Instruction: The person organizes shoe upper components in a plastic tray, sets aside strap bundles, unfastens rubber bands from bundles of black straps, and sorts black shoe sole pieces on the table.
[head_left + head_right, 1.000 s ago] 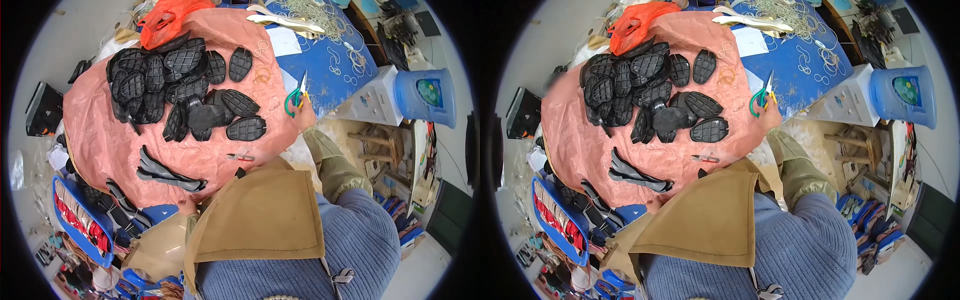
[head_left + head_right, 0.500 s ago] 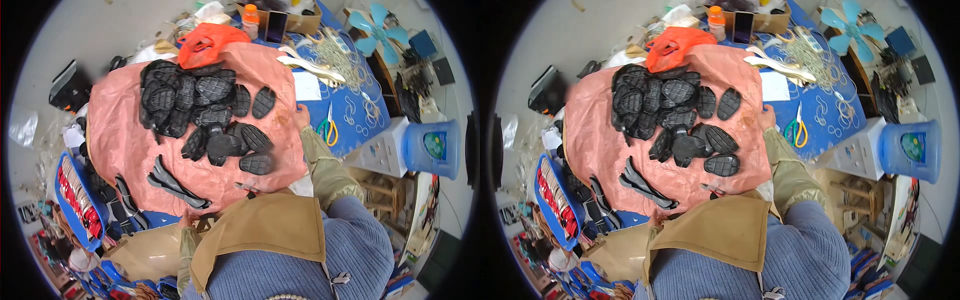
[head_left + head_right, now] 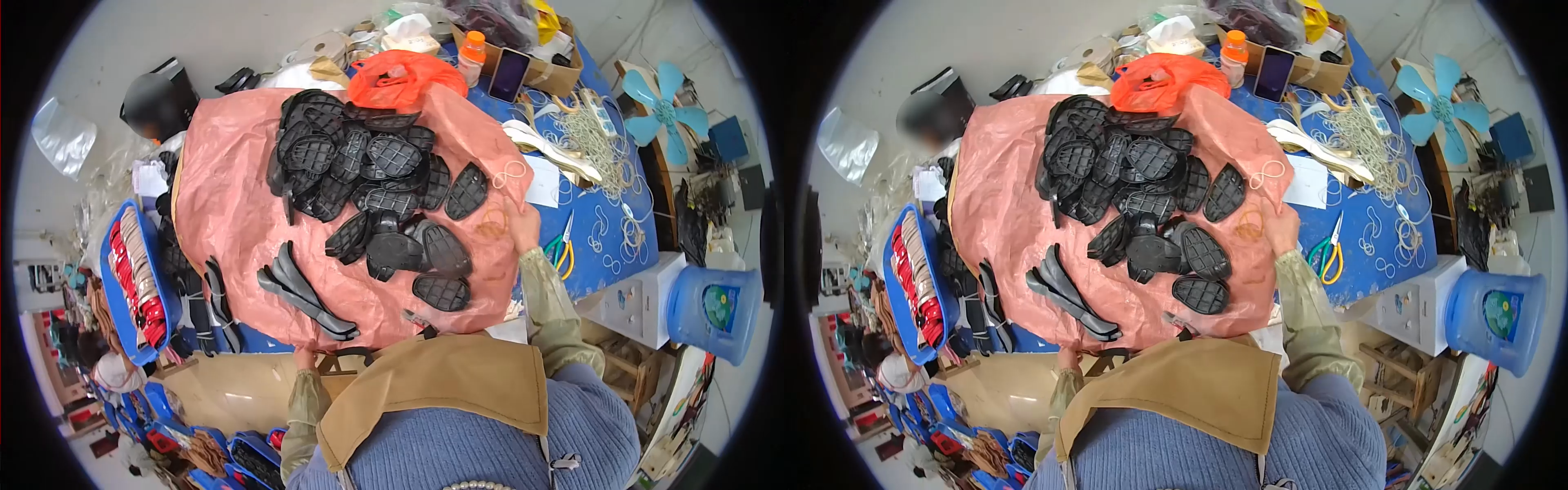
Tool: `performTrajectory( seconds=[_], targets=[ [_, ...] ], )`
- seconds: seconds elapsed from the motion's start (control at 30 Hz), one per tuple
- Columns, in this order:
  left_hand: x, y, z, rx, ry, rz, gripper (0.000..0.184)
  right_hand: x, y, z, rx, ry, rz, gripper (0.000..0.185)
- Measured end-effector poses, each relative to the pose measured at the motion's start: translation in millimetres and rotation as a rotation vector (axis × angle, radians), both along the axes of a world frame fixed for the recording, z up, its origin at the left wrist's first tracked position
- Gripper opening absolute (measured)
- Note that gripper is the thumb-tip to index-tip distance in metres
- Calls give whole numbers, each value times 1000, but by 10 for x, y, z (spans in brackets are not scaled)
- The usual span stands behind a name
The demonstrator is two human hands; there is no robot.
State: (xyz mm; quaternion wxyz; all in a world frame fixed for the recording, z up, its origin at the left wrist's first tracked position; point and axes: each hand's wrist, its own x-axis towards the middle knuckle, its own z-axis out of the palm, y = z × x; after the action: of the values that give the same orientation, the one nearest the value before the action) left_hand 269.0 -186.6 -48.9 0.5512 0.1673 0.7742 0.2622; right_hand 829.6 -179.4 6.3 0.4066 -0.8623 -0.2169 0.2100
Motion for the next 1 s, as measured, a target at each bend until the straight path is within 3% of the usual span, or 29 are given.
performTrajectory(
  seconds=[0.13,0.2,0.27,0.43,0.57,0.73,0.83,0.87,0.93,0.97,1.0],
  targets=[
    [66,-192,116,32,-70,15,6,175,-233,15,118,63,26,33],
    [159,-309,165,27,-130,-10,6,331,-314,178,130,-32,21,34],
    [360,-438,122,-28,-196,-91,6,559,-349,376,128,-154,8,36],
    [892,-659,-99,-252,-294,-379,6,1160,-490,267,-48,-331,3,40],
    [1018,-712,-75,-264,-163,-542,13,1362,-593,-70,-278,-468,-42,41],
    [869,-455,146,-333,137,-954,22,1372,-672,-371,-264,-256,-111,43],
    [752,-235,293,-385,241,-1171,28,1080,-614,-109,-26,-781,-166,38],
    [690,-184,311,-378,232,-1185,30,948,-615,-21,55,-956,-182,37],
    [603,70,363,-266,188,-1175,31,751,-801,189,97,-965,-185,30],
    [1011,298,991,-249,135,-1126,23,692,-875,227,81,-988,-205,30],
    [960,540,1043,-20,-57,-1015,21,624,-929,220,139,-783,-227,26]
  ],
)
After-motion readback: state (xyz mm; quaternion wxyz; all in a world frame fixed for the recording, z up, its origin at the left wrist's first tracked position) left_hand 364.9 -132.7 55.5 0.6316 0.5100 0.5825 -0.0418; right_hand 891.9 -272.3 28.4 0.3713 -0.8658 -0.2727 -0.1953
